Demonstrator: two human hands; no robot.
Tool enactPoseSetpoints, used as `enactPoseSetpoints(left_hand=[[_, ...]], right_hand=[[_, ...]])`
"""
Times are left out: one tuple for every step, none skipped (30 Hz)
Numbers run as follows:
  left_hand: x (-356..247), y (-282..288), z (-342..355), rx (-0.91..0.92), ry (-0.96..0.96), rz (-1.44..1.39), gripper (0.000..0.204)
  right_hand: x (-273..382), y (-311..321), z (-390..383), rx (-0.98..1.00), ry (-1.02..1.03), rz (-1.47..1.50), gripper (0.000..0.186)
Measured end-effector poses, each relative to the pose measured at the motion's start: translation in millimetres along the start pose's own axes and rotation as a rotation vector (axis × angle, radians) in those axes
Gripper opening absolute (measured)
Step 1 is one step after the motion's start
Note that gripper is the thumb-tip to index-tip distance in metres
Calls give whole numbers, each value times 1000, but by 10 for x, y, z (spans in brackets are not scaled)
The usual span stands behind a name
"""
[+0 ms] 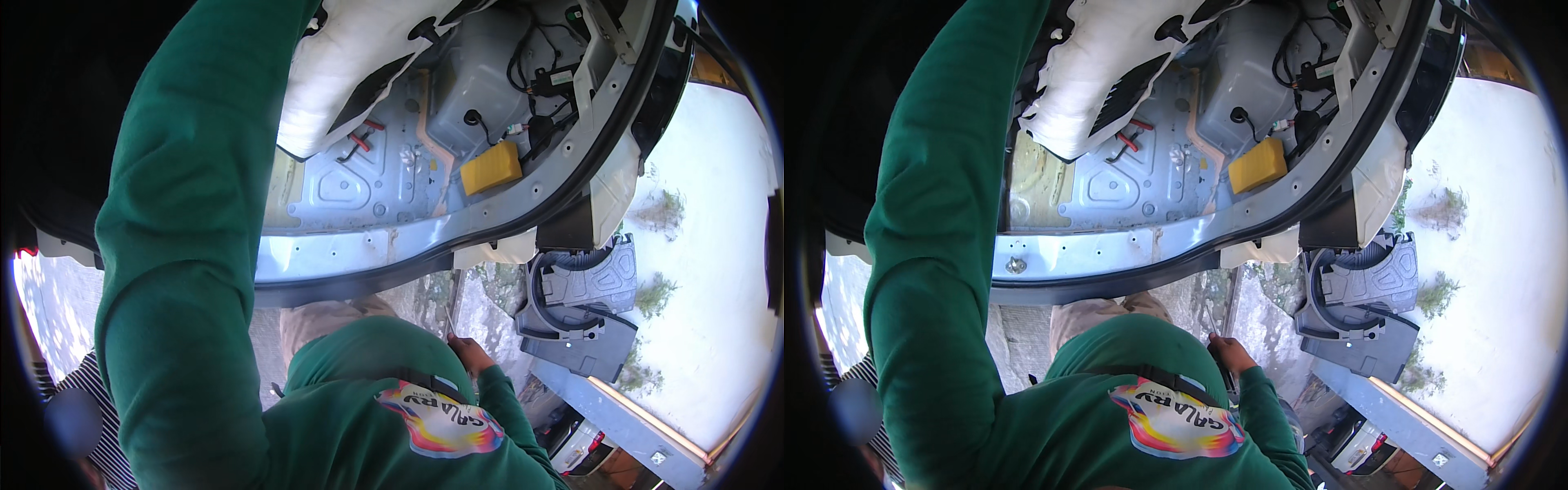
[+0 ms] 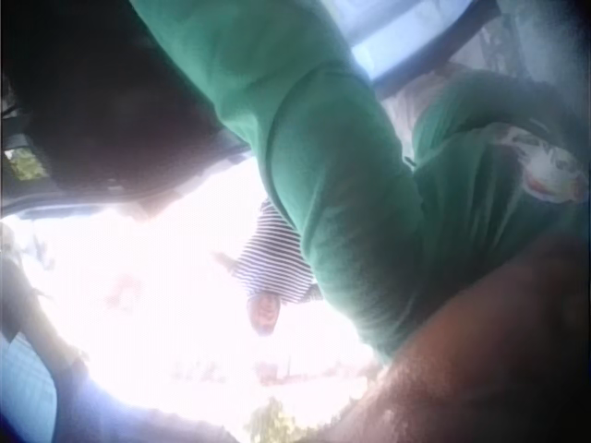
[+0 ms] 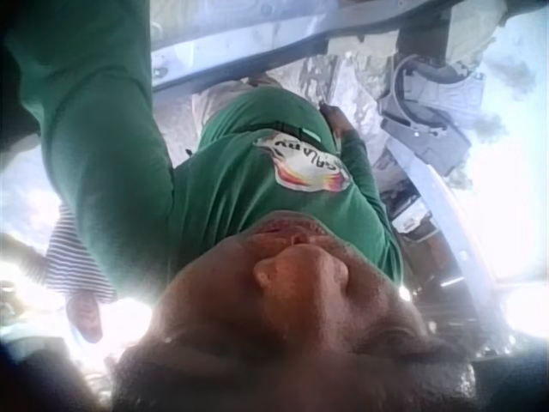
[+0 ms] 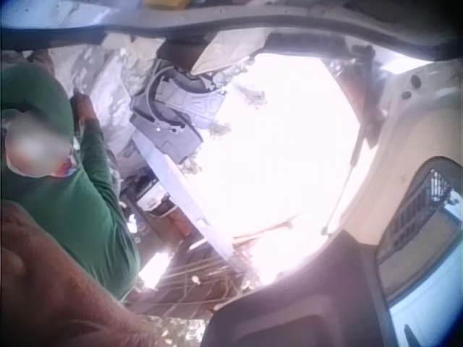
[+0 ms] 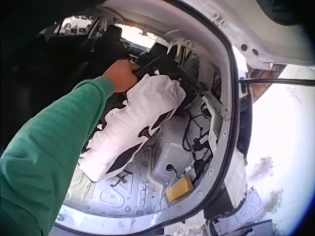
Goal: The person uses a screwdriver to pry and remove a black plastic trim piece from the damaged rear bumper of a white car. They then move to the side of the vehicle and use the screwdriver to scrape and smooth the surface of the car's body panel near the door.
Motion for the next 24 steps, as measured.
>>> enactPoseSetpoints(left_hand=[[2, -9, -16, 13, 28, -39, 33], [0, -22, -40, 26, 55, -77, 33], [-16, -20, -59, 40, 82, -116, 33], [-28, -9, -61, 25, 83, -108, 33], [-39, 3, -63, 10, 84, -101, 34], [-30, 4, -75, -3, 88, -98, 34], [-24, -14, -75, -4, 75, -85, 34], [-19, -35, -71, -5, 63, -72, 35], [-56, -29, -71, -7, 46, -56, 35], [-90, -25, -92, -18, 39, -74, 36], [-131, -29, -124, -29, 33, -92, 36], [-171, -23, -158, -40, 27, -110, 37], [-172, -42, -182, -44, 60, -86, 37], [-173, -70, -204, -48, 94, -62, 38], [-194, -80, -226, -53, 124, -38, 38], [-269, -74, -260, -63, 136, -56, 39], [-349, -68, -314, -73, 149, -74, 39], [-415, -25, -371, -85, 164, -86, 40], [-472, 0, -405, -80, 190, -47, 43], [-442, -46, -454, -74, 198, -4, 43], [-426, -93, -467, -70, 200, 42, 44], [-434, -154, -446, -66, 205, 88, 45], [-819, -280, -495, 30, 255, 24, 45], [-900, -272, -501, 19, 256, 55, 44]], right_hand=[[12, -5, -12, 0, 4, -10, 63], [17, -10, -16, -2, 16, -21, 63], [17, -17, -18, -4, 30, -32, 63], [11, -24, -16, -6, 43, -43, 63], [-25, -34, 5, 5, 40, -18, 63], [-75, -44, 13, 14, 34, 7, 63], [-129, -57, 16, 23, 26, 31, 63], [-191, -65, 11, 22, 19, 37, 64], [-220, -80, 6, 23, 17, 45, 65], [-253, -90, -2, 23, 15, 53, 65], [-291, -93, -24, 20, 18, 47, 65], [-257, -100, -115, 18, 22, 39, 64], [-269, -92, -167, 15, 25, 31, 64], [-347, -63, -136, 16, 66, 20, 64], [-469, -37, -68, 18, 110, 12, 64], [-552, -21, -39, 21, 156, 6, 63], [-684, 3, -21, 20, 158, 21, 63], [-778, 28, 0, 21, 163, 31, 63], [-885, 64, 12, 21, 168, 40, 62], [-1003, 113, 30, 0, 205, 31, 62], [-1152, 148, 77, -21, 248, 24, 62], [-1382, 186, 173, -31, 277, 38, 62], [-1656, 192, 243, -45, 288, 72, 62], [-1839, 241, 313, -57, 319, 79, 62]])
Point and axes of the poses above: each hand's wrist, its own z-axis towards the middle knuckle, its own y-axis out of the back of the hand, x = y × z, the point moved 8 cm from there along z, towards the middle knuckle, and after that the axes turned 3 degrees about x, right-handed, at the moved point
